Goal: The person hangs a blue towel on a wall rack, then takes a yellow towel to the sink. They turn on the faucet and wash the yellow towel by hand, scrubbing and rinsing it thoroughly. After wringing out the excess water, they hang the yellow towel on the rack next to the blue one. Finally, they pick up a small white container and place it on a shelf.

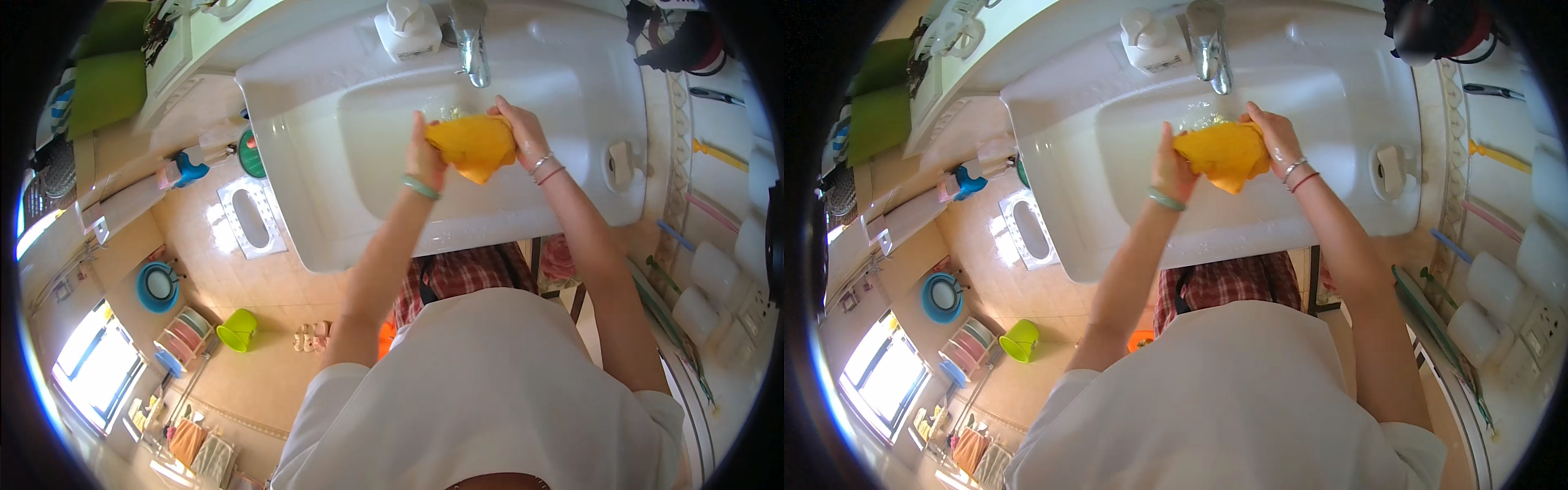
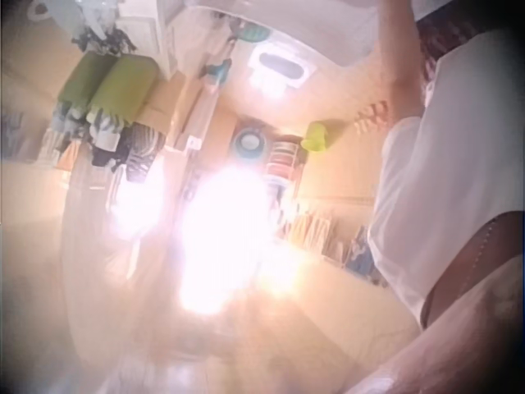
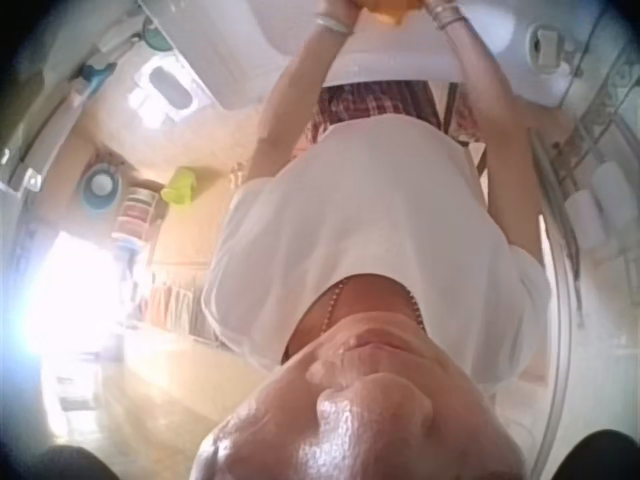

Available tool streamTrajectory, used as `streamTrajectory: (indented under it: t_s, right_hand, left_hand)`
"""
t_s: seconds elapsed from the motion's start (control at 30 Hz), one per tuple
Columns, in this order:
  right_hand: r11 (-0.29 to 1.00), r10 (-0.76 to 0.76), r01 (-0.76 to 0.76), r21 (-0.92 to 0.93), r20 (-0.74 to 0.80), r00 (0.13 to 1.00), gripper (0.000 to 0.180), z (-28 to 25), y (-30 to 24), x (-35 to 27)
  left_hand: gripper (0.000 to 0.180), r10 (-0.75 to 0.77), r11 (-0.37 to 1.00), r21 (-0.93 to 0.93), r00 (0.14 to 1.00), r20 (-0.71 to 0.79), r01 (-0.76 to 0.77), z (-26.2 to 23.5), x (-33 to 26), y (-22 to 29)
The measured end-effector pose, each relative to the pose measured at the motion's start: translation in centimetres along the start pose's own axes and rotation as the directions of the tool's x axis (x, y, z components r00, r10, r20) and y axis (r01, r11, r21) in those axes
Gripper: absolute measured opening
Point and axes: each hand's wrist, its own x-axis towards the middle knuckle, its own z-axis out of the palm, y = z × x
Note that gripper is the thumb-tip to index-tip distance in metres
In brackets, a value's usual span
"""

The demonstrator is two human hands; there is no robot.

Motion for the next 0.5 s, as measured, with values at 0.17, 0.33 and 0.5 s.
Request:
streamTrajectory:
  t_s: [0.17, 0.33, 0.5]
  right_hand:
    - [0.986, -0.006, -0.031, 0.163, 0.217, 0.976, 0.019, -0.9, -3.2, -4.2]
    - [0.994, -0.102, 0.087, 0.064, 0.289, 0.952, 0.014, -2.0, -1.5, -4.2]
    - [0.729, -0.297, 0.469, -0.498, 0.387, 0.873, 0.019, 0.0, -2.9, -5.9]
  left_hand:
    - [0.043, 0.187, 0.808, 0.555, 0.979, 0.078, -0.198, -1.9, -1.6, 3.5]
    - [0.049, 0.452, 0.484, 0.813, 0.888, 0.085, -0.324, -1.0, -2.3, 4.6]
    - [0.047, 0.296, 0.8, 0.523, 0.951, 0.083, -0.295, 0.4, -4.2, 6.0]
